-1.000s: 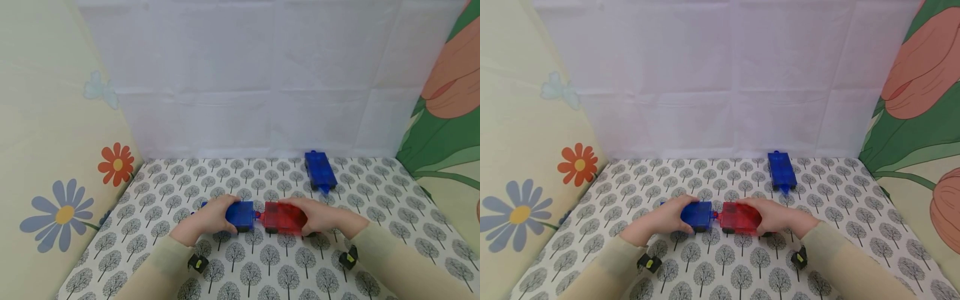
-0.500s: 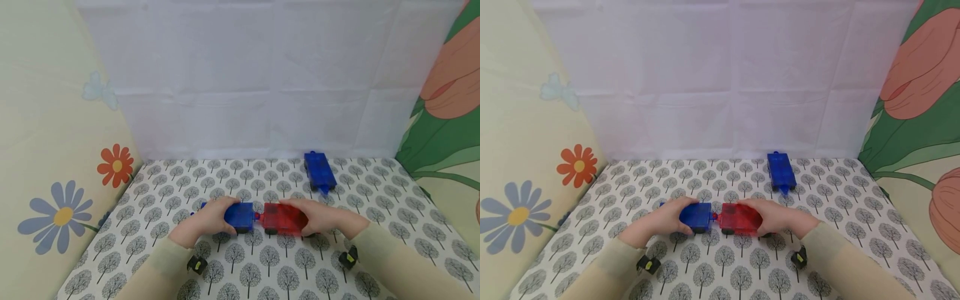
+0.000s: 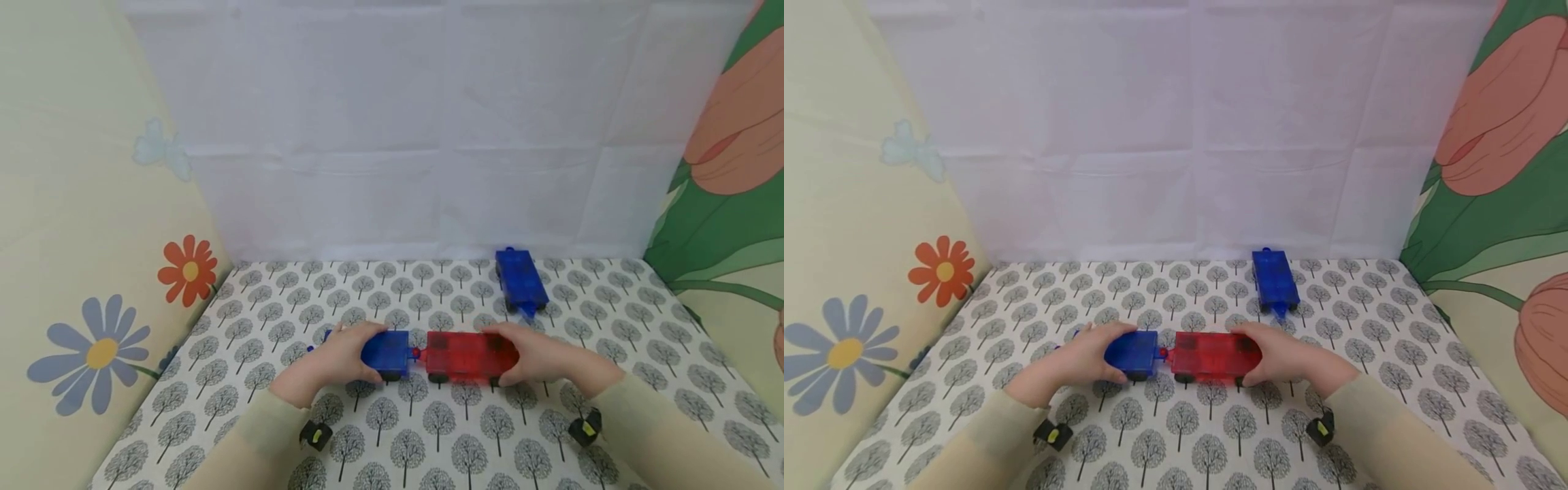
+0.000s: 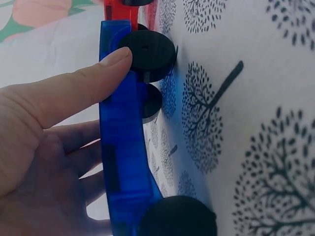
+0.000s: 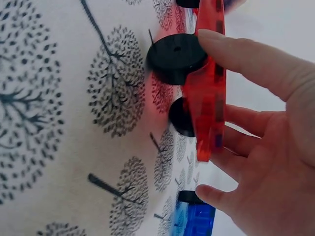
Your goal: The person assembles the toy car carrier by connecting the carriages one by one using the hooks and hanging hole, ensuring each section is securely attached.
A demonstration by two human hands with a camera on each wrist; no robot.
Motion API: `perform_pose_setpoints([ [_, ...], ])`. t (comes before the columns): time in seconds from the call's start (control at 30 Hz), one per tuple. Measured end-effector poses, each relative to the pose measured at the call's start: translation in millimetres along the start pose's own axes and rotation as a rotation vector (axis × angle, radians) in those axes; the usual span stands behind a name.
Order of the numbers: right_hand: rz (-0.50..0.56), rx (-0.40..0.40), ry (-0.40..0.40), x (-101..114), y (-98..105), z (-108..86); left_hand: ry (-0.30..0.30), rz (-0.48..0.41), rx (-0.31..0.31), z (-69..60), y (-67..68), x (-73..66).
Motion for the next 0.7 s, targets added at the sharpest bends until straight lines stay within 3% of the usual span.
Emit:
perform_pose_setpoints([
  [0.2,0.097,-0.021,-0.003,-4.8,1.9,-6.4,0.046,0.046,0.038,-1.8,7.9,-3.0],
  [0.33,0.182,-0.008,-0.013,-10.2,1.1,-9.0,0.064,0.134,0.036,1.0,18.6,-17.4],
  [0.5,0.25,0.001,-0.017,-15.4,0.9,-10.1,-0.058,0.135,-0.002,15.4,22.7,-58.6],
  [0.6,0.25,0.0,-0.019,-17.2,0.8,-9.7,-0.133,0.111,-0.001,28.6,14.5,-83.9],
  [0.7,0.256,0.0,-0.015,-18.2,0.6,-9.4,-0.169,0.105,0.008,42.2,1.0,-104.6],
])
Point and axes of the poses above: each hand's wrist, its own z-axis towards the middle knuckle, its own y-axis out of the back of the hand, x = y × z, the point moved 4 cm from there along z, towards the middle knuckle, and after that the axes turned 5 degrees about z, right-handed, at the moved point
